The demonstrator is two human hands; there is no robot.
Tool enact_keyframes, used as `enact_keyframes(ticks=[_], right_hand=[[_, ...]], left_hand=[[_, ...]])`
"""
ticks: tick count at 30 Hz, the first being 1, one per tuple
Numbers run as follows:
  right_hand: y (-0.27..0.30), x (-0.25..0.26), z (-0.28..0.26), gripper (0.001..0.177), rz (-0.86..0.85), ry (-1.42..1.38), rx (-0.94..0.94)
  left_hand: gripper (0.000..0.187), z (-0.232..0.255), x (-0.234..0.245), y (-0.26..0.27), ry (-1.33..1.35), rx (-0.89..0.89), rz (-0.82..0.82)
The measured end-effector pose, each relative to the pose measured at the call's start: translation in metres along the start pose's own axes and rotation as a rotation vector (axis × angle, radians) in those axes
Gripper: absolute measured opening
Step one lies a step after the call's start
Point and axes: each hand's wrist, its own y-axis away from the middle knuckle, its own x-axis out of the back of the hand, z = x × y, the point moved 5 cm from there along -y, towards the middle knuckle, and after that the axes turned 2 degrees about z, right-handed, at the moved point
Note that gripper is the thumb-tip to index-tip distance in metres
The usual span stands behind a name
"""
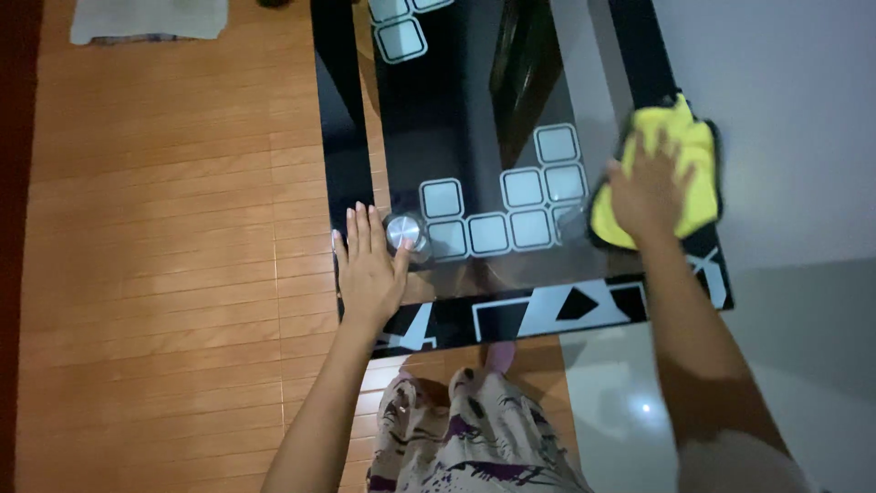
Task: Wipe a glass-top table thoroughly using a yellow microfiber cloth.
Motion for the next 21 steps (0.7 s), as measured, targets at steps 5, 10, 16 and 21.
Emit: enact_keyframes(ticks=[5, 10, 16, 21], right_hand=[[-0.022, 0.045, -0.171, 0.055, -0.072, -0.298, 0.171], [0.084, 0.06, -0.229, 0.061, -0.247, -0.262, 0.661], [0.063, 0.0, -0.048, 0.059, -0.448, -0.103, 0.36], [-0.092, -0.015, 0.017, 0.071, -0.088, 0.064, 0.234]], left_hand=[[0.074, 0.003, -0.011, -0.024, -0.1, 0.008, 0.09], [0.073, 0.002, -0.009, -0.061, -0.092, 0.03, 0.116], [0.075, 0.009, -0.008, -0.068, -0.104, 0.041, 0.129], [0.077, 0.015, -0.005, -0.066, -0.092, 0.128, 0.066]])
